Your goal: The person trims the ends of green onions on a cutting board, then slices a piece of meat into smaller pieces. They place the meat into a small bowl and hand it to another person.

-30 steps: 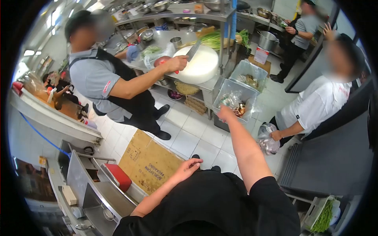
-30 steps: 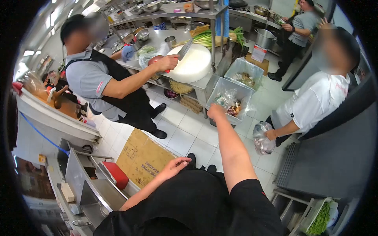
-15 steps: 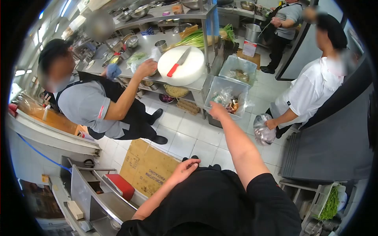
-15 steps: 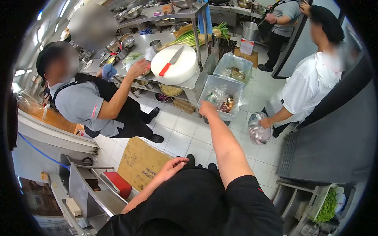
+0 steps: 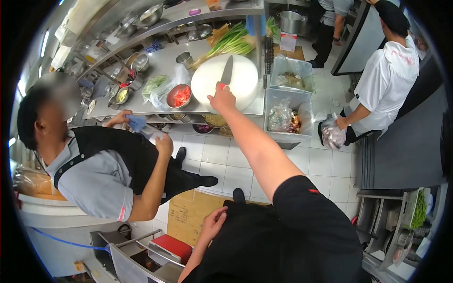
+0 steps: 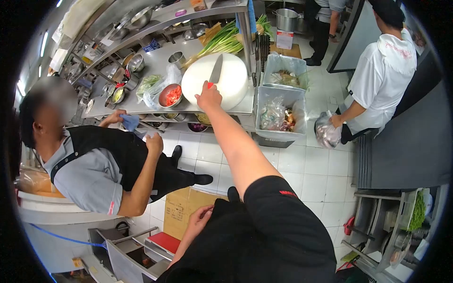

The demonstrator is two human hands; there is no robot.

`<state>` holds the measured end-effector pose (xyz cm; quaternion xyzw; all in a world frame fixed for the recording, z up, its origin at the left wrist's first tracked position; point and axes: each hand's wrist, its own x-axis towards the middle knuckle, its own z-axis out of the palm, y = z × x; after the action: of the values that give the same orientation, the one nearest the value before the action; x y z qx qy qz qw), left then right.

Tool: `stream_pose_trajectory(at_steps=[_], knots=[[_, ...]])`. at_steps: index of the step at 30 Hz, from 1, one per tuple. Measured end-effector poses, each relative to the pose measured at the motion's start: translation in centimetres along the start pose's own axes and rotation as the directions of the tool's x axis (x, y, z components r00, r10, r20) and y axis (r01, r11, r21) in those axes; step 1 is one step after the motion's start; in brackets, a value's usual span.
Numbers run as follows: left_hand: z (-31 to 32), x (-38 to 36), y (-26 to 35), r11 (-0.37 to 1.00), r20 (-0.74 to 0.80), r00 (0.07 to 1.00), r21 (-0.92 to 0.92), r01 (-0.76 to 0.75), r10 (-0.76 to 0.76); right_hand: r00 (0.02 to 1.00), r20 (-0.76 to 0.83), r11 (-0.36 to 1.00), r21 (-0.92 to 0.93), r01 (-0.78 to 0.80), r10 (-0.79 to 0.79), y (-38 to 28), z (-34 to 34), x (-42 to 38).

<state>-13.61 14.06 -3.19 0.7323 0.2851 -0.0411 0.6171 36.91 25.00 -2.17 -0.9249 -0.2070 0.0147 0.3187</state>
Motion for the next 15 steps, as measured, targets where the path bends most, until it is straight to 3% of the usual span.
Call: stream_pose_trajectory(at_steps=[2, 5, 8, 9, 10, 11, 13, 15], knots=[[-4.2, -0.8, -1.8, 0.997, -0.053, 0.999, 0.081, 0.019, -0.015, 0.989, -0.146, 0.997, -0.077, 0.015, -0.026, -0.6, 4.9, 1.2], [-8.5, -1.5, -4.2, 0.991, -0.074, 0.996, 0.121, 0.059, -0.05, 0.987, -0.091, 0.991, -0.004, -0.13, 0.129, 0.7, 7.5, 4.1], [-10.7, -1.3, -4.9, 0.993, -0.027, 0.995, 0.054, 0.101, -0.1, 0.958, 0.143, 0.927, 0.254, -0.277, 0.247, 1.6, 2.1, 1.0], [-11.4, -1.0, -4.6, 0.993, -0.006, 0.994, 0.042, 0.107, -0.107, 0.961, 0.15, 0.913, 0.309, -0.267, 0.23, 1.7, -0.4, -2.1], [-12.1, -0.7, -4.4, 0.993, 0.016, 0.993, 0.03, 0.112, -0.113, 0.987, -0.132, 0.88, 0.474, -0.019, 0.093, 4.2, 1.5, -5.2], [-12.6, -0.2, -4.1, 0.995, 0.039, 0.994, 0.035, 0.098, -0.099, 0.908, -0.419, 0.795, 0.548, 0.261, -0.009, 6.9, 3.4, -8.4], [-13.9, 0.5, -4.2, 0.999, 0.074, 0.997, 0.045, 0.014, -0.017, 0.953, -0.279, 0.761, 0.642, 0.09, 0.123, 8.4, -0.2, -16.5], [-13.7, 2.1, -3.5, 0.999, 0.107, 0.994, 0.029, -0.016, 0.013, 0.939, -0.189, 0.784, 0.61, -0.117, 0.288, 13.5, 0.4, -19.7]])
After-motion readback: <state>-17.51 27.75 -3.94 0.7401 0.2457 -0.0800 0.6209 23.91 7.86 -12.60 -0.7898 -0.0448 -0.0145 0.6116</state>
